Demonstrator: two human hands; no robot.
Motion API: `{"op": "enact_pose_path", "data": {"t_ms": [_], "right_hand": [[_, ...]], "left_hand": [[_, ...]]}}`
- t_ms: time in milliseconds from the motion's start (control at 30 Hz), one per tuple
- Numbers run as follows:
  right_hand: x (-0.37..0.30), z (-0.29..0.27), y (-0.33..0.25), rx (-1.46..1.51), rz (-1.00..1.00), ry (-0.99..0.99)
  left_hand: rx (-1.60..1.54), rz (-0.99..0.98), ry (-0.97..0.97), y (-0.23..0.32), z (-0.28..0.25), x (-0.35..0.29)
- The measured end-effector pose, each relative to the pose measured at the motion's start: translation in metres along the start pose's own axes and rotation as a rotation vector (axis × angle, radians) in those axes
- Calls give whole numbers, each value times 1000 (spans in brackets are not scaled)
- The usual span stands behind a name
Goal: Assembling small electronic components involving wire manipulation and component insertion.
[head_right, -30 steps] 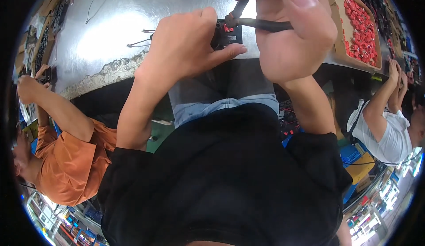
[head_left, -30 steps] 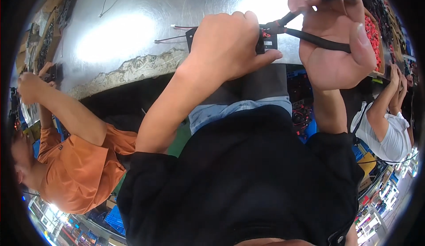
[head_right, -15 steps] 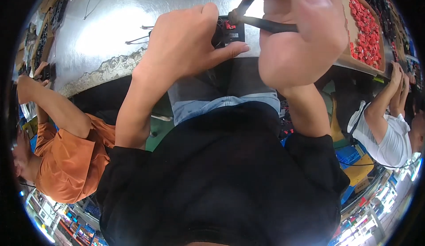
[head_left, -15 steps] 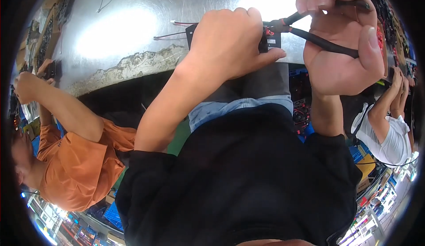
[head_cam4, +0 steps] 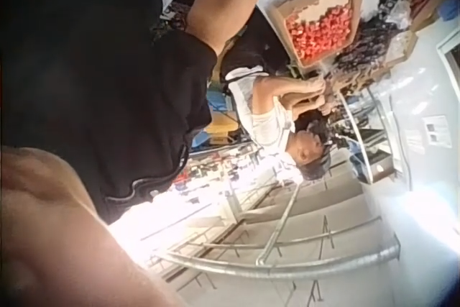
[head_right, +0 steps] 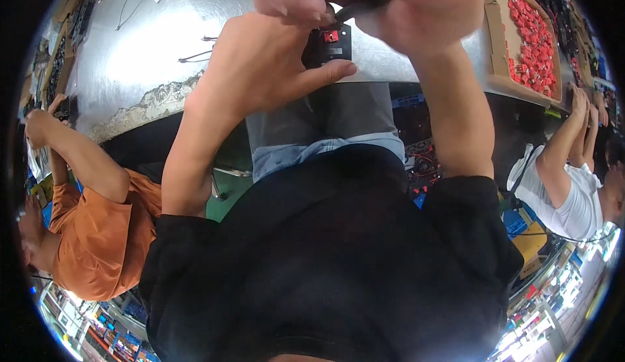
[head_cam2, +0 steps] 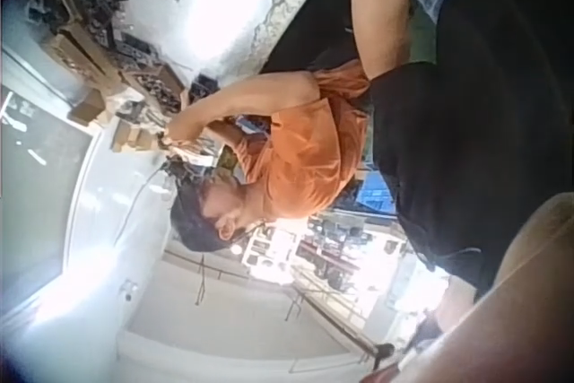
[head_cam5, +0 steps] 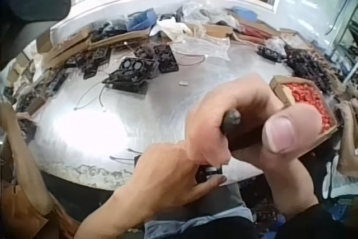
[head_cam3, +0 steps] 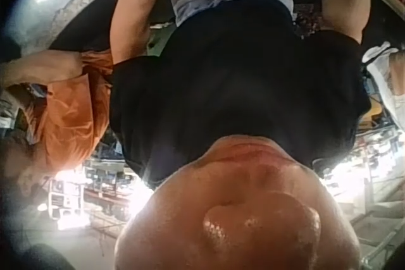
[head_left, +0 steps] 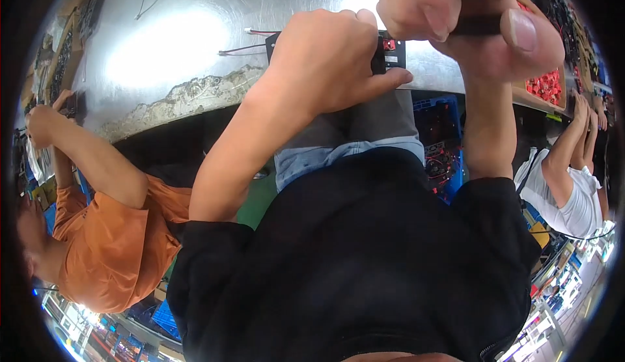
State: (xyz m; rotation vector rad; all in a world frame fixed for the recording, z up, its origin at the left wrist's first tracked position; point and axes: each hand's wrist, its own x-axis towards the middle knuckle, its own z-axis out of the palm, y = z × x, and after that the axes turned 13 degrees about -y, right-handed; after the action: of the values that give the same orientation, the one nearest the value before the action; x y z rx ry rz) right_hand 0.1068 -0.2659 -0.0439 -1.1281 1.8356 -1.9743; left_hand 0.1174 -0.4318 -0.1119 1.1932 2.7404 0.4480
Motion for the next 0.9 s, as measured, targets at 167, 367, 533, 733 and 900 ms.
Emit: {"op": "enact_pose_path", "data": {"t_ms": [167, 367, 533, 733, 900], "right_hand": [[26, -19, -4, 140, 211, -365], [0, -94, 111, -46, -226, -231], [13, -73, 120, 190, -207, -308], [67, -25, 72, 1143, 168, -1115], [78, -18, 71, 1001, 92, -1165]], "left_hand": [[7, 49, 62, -7, 7, -3], [-106, 108, 168, -13, 20, -4], [-170, 138, 320, -13, 17, -5], [72, 138, 213, -6, 15, -1], [26, 139, 306, -7, 13, -6]]}}
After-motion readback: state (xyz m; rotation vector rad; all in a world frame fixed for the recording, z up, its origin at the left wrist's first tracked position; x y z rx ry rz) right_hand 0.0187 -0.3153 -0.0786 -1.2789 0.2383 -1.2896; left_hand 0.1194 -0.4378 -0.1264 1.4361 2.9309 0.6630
